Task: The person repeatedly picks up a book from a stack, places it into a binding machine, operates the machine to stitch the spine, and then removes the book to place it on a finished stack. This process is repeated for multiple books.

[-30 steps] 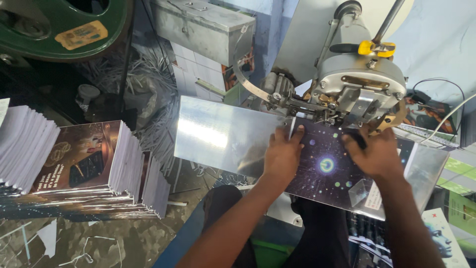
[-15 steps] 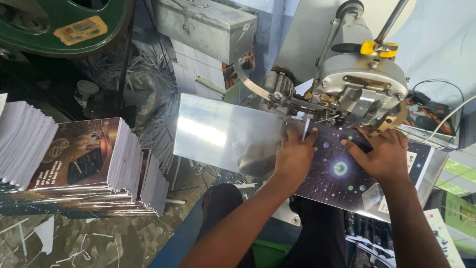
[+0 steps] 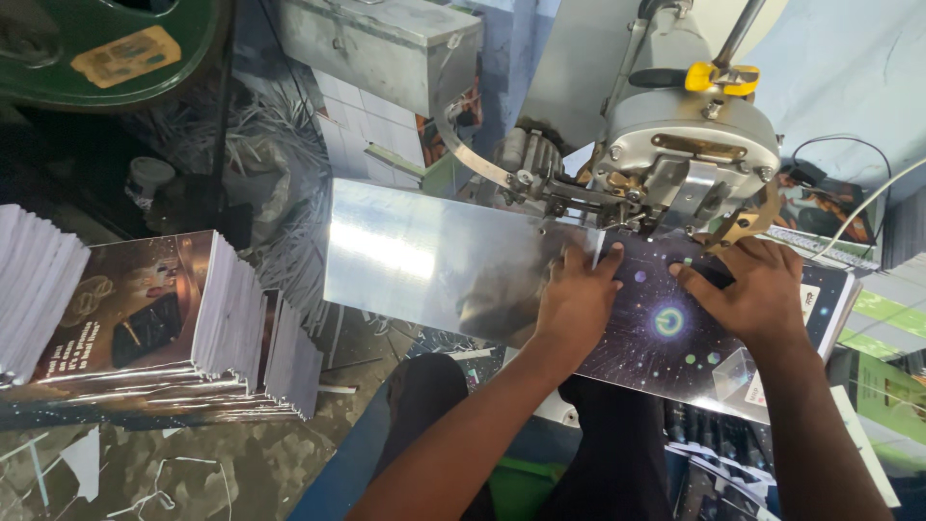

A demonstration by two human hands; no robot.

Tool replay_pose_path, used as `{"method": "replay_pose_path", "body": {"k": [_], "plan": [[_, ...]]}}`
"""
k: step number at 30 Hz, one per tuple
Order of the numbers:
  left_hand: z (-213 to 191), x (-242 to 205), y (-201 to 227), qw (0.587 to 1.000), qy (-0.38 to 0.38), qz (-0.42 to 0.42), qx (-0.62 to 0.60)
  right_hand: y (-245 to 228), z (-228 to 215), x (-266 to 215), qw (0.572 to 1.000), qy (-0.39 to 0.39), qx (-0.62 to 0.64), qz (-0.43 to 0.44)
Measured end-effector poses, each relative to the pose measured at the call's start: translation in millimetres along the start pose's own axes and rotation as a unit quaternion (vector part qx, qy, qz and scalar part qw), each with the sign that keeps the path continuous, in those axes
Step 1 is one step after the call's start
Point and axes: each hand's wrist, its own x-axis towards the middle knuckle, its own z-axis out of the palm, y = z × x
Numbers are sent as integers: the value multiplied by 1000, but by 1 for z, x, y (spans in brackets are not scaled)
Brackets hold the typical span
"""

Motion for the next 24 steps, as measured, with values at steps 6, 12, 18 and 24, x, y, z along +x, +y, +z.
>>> {"method": "replay_pose_path", "body": {"k": [6,12,18,24], "plan": [[-3,-1,3,1000,-12,-29,-2,4,2,1,999,-12,-30,11],[-2,-3,2,1000,15,-8,0,10,4,1,999,-24,-29,14],[-4,-1,3,1000,-10,-20,4,49,2,24,960,-242,-33,136],[-7,-3,3,998,-49,-28,-10,80,-12,40,937,-341,-11,79]]}}
